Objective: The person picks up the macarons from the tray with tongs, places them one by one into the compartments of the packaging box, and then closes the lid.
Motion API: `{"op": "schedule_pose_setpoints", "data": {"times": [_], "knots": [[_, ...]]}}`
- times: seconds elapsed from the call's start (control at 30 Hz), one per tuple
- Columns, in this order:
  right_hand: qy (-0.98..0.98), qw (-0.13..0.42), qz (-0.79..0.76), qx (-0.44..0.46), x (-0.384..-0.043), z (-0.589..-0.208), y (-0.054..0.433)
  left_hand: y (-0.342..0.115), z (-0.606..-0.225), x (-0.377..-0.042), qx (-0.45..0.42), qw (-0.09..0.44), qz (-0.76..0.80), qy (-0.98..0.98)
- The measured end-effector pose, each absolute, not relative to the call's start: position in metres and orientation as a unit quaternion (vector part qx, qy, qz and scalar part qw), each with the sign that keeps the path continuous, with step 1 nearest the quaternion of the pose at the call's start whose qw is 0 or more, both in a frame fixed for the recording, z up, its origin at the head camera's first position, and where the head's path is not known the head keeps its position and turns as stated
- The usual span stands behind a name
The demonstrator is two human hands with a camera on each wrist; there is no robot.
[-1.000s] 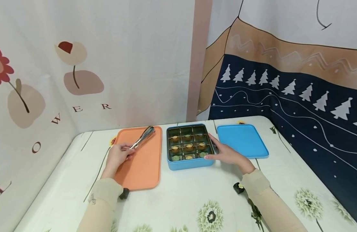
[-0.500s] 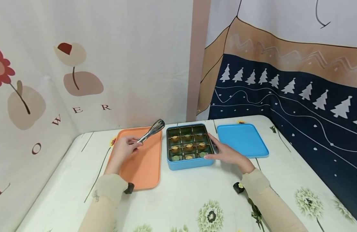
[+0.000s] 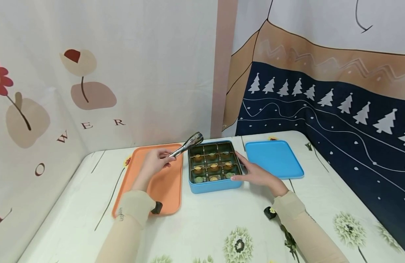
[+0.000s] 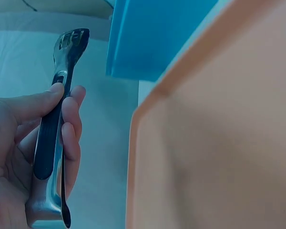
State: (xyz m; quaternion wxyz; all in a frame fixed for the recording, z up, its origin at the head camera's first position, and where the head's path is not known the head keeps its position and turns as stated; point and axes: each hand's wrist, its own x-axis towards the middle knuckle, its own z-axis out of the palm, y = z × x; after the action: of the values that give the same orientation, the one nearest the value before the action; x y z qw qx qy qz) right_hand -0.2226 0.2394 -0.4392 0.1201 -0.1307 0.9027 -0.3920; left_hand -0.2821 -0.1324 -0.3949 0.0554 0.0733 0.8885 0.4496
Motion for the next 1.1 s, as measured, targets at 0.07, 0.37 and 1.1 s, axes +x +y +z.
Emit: {"op": "schedule_pose_setpoints", "data": {"times": [0.07,0.37,1.1], "knots": [[0.902,0.121,-0.394,-0.130,-0.223,-0.439,0.239,-0.126,-0.394,-0.282,0.075,0.065,0.447,0.889],[0.901,0.122,-0.395,-0.129,-0.223,-0.439,0.240,-0.100,-0.392,-0.284,0.121,0.066,0.442,0.886],[0.907,0.125,-0.382,-0.126,-0.221,-0.439,0.240,-0.068,-0.399,-0.284,0.162,0.078,0.414,0.893]]}}
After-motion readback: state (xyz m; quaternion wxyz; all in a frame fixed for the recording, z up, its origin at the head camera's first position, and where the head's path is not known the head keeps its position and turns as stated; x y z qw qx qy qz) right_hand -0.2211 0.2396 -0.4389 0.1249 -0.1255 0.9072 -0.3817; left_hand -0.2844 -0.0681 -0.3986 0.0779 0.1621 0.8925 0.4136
